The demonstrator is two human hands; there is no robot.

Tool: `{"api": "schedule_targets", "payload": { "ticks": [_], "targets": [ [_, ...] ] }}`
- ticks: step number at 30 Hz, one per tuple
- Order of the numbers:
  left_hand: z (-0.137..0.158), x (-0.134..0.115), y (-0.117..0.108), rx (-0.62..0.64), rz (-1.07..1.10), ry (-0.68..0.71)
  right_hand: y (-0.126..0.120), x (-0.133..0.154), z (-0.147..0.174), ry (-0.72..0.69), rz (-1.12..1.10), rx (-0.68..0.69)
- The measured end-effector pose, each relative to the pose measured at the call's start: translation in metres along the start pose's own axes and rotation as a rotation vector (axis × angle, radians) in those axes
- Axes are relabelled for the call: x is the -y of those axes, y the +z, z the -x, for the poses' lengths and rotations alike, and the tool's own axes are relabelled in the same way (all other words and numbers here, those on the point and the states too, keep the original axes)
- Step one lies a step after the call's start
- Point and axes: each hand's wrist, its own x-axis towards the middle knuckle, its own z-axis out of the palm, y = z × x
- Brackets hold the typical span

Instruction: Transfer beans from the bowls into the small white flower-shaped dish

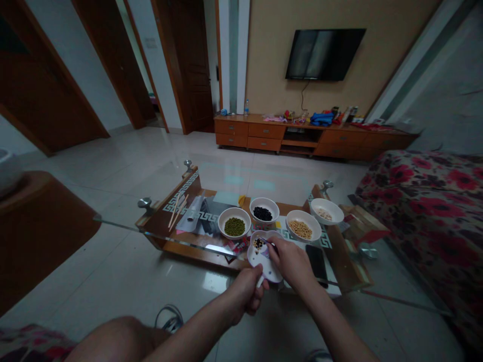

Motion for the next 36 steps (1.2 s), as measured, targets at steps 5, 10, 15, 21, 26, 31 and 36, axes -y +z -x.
{"api": "schedule_targets", "payload": {
  "ticks": [5,10,15,21,26,31,36],
  "targets": [
    [-0.003,0.003,-0.002,0.008,0.002,0.014,-0.009,-0.008,0.003,0.12,0.045,-0.14],
    [-0.001,0.002,-0.003,0.005,-0.004,0.018,-0.016,-0.019,0.004,0.368,0.196,-0.218],
    [0.0,0.001,-0.002,0.005,-0.003,0.01,-0.023,-0.023,0.005,0.523,0.249,-0.226],
    [0.002,0.0,-0.002,0.014,-0.001,0.012,-0.023,-0.019,0.004,0.517,0.227,-0.176],
    [0.003,-0.002,0.0,-0.002,-0.018,0.013,-0.017,-0.014,0.002,0.394,0.136,-0.17],
    [0.002,-0.001,0.0,-0.015,-0.025,0.004,-0.007,-0.01,0.002,0.224,0.019,-0.072],
    [0.001,0.0,0.0,-0.009,-0.009,0.004,-0.001,-0.006,0.002,0.115,0.034,0.021]
  ]
}}
